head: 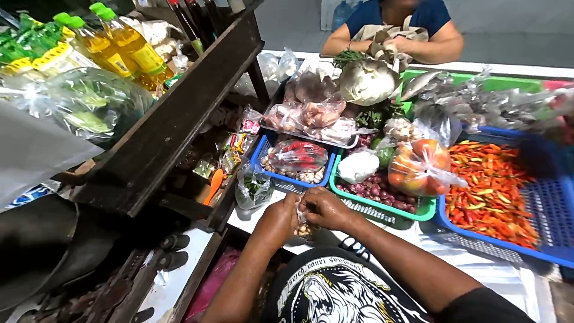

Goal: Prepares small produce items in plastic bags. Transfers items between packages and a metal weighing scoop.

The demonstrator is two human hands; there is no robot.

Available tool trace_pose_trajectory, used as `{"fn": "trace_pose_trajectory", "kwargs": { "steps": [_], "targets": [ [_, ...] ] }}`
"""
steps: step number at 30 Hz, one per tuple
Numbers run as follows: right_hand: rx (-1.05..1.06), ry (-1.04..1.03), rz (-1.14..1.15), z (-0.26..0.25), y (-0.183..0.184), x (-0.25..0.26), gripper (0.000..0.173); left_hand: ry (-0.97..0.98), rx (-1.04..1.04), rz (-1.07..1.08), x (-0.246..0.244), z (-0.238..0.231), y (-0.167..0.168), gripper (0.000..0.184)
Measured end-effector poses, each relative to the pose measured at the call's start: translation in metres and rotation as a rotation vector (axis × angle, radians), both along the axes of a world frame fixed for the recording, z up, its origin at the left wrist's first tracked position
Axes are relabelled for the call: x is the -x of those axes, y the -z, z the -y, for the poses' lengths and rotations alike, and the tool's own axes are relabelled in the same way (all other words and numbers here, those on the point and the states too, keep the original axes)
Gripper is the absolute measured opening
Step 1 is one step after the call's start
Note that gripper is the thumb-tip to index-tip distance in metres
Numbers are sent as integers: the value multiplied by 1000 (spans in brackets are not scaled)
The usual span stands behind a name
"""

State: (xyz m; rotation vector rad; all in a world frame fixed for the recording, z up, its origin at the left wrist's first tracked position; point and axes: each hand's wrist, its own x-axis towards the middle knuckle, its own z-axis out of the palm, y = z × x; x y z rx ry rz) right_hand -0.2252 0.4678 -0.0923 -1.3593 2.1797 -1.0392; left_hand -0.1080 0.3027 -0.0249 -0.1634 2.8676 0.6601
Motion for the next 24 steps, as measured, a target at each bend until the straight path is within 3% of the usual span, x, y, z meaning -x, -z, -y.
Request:
{"fn": "trace_pose_trajectory", "kwargs": {
  "steps": [4,9,18,24],
  "targets": [
    [18,-18,36,-3,1,2,19,-92,-190,-220,-12,2,28,35],
    [19,-140,132,-3,2,18,20,-113,-243,-255,-12,1,40,37],
    [-213,-187,-72,11,-17,18,23,-71,-204,-112,2,-5,31,43],
    [-21,-13,-86,5,-11,2,26,29,-87,-291,-10,-8,32,37]
  ]
}}
